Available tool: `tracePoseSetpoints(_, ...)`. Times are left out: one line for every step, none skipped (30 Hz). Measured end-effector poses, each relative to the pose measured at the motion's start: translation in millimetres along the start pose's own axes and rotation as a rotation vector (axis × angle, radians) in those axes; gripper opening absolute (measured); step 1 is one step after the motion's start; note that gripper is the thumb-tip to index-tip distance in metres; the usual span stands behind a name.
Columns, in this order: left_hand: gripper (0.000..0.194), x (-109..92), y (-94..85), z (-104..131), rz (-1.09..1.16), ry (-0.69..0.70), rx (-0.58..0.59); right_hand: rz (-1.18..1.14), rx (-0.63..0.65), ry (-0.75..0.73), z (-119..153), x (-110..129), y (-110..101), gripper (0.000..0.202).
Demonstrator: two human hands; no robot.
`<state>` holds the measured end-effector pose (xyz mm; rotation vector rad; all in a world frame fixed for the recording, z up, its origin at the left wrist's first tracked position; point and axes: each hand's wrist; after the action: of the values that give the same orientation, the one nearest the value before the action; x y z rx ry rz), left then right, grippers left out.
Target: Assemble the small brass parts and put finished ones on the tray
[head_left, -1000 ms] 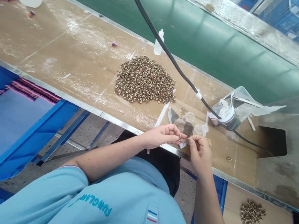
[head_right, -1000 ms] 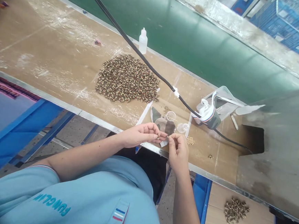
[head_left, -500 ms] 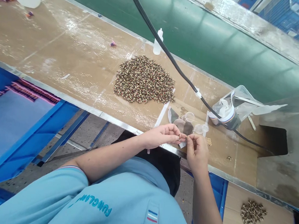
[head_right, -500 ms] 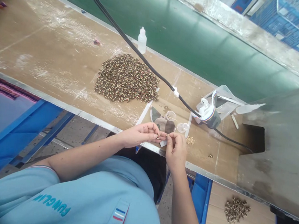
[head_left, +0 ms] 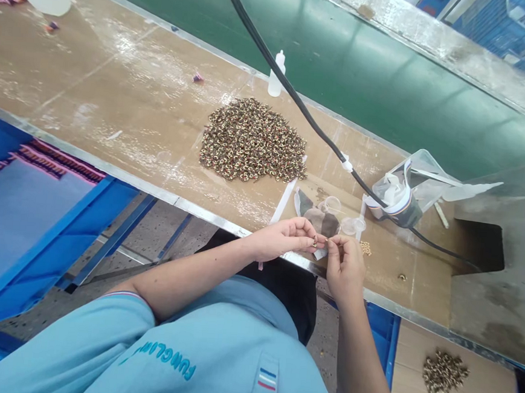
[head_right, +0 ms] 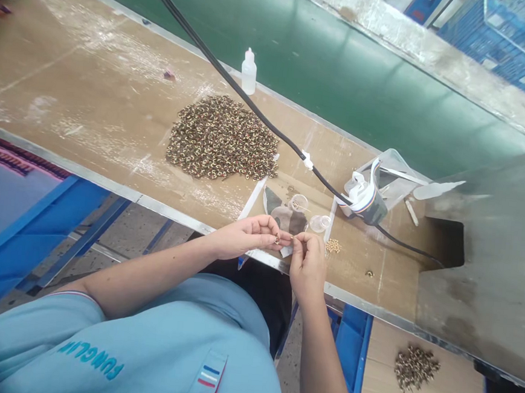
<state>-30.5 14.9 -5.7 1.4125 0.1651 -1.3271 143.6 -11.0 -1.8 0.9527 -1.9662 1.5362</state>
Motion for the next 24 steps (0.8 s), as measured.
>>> tracePoseSetpoints(0.033,0,0.0,0,-0.001,0.001,-0.002,-0.019,-0.001,0.014,0,0,0,0.016)
tracePoseSetpoints(0.032,0,0.0,0,-0.004,0.001,-0.006,-0.039,-0.002,0.030,0,1,-1,0.017)
tracePoseSetpoints(0.032,0,0.0,0,-0.006,0.001,-0.008,-0.056,-0.004,0.045,0,1,-2,0.017)
tracePoseSetpoints(0.032,0,0.1,0,-0.009,0.001,-0.009,-0.068,-0.006,0.054,0,1,-3,0.018)
tracePoseSetpoints(0.032,0,0.2,0,-0.012,0.003,-0.009,-0.070,-0.009,0.056,-1,1,-5,0.018)
tracePoseSetpoints(0.032,0,0.4,1,-0.015,0.006,-0.008,-0.061,-0.016,0.047,-2,1,-8,0.018)
tracePoseSetpoints(0.032,0,0.5,1,-0.017,0.008,-0.006,-0.041,-0.024,0.029,-3,1,-11,0.017)
tracePoseSetpoints(0.032,-1,0.7,1,-0.021,0.011,-0.004,-0.011,-0.034,0.005,-5,1,-15,0.017)
tracePoseSetpoints(0.032,-1,0.9,1,-0.025,0.013,-0.004,0.028,-0.045,-0.022,-7,1,-20,0.017)
tracePoseSetpoints(0.032,-2,1.0,1,-0.029,0.014,-0.004,0.074,-0.057,-0.048,-10,0,-25,0.016)
tracePoseSetpoints(0.033,-2,1.2,1,-0.034,0.015,-0.005,0.129,-0.068,-0.069,-13,0,-31,0.016)
tracePoseSetpoints(0.033,-3,1.4,1,-0.041,0.014,-0.006,0.190,-0.074,-0.087,-16,-1,-36,0.016)
tracePoseSetpoints(0.034,-3,1.7,1,-0.048,0.015,-0.008,0.255,-0.075,-0.104,-20,-2,-42,0.016)
tracePoseSetpoints(0.034,-3,1.9,1,-0.055,0.014,-0.010,0.323,-0.074,-0.122,-23,-3,-47,0.017)
tracePoseSetpoints(0.034,-4,2.1,1,-0.061,0.014,-0.011,0.389,-0.069,-0.144,-27,-4,-51,0.018)
tracePoseSetpoints(0.034,-4,2.3,1,-0.064,0.015,-0.010,0.449,-0.057,-0.175,-31,-5,-54,0.019)
tracePoseSetpoints(0.034,-4,2.4,2,-0.064,0.017,-0.009,0.498,-0.039,-0.214,-34,-6,-57,0.020)
tracePoseSetpoints(0.033,-4,2.5,2,-0.062,0.018,-0.007,0.539,-0.018,-0.257,-37,-7,-59,0.020)
tracePoseSetpoints(0.032,-4,2.5,2,-0.060,0.020,-0.007,0.572,0.005,-0.300,-40,-8,-60,0.020)
tracePoseSetpoints(0.032,-4,2.4,2,-0.061,0.020,-0.008,0.597,0.030,-0.341,-43,-8,-60,0.020)
tracePoseSetpoints(0.031,-3,2.3,2,-0.063,0.020,-0.010,0.617,0.051,-0.375,-45,-8,-60,0.020)
tracePoseSetpoints(0.031,-3,2.2,2,-0.067,0.019,-0.012,0.636,0.065,-0.399,-47,-9,-60,0.019)
tracePoseSetpoints(0.030,-3,2.1,2,-0.070,0.019,-0.014,0.653,0.073,-0.414,-48,-8,-60,0.018)
tracePoseSetpoints(0.030,-3,2.0,2,-0.072,0.019,-0.014,0.671,0.078,-0.424,-49,-8,-60,0.018)
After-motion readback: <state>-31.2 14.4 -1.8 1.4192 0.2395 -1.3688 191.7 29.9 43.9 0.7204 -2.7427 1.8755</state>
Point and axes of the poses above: each hand's wrist, its own z-axis away from the middle knuckle, its own y-axis out of the palm, x = y × z, and after that the axes turned 10 degrees about -z, right-handed
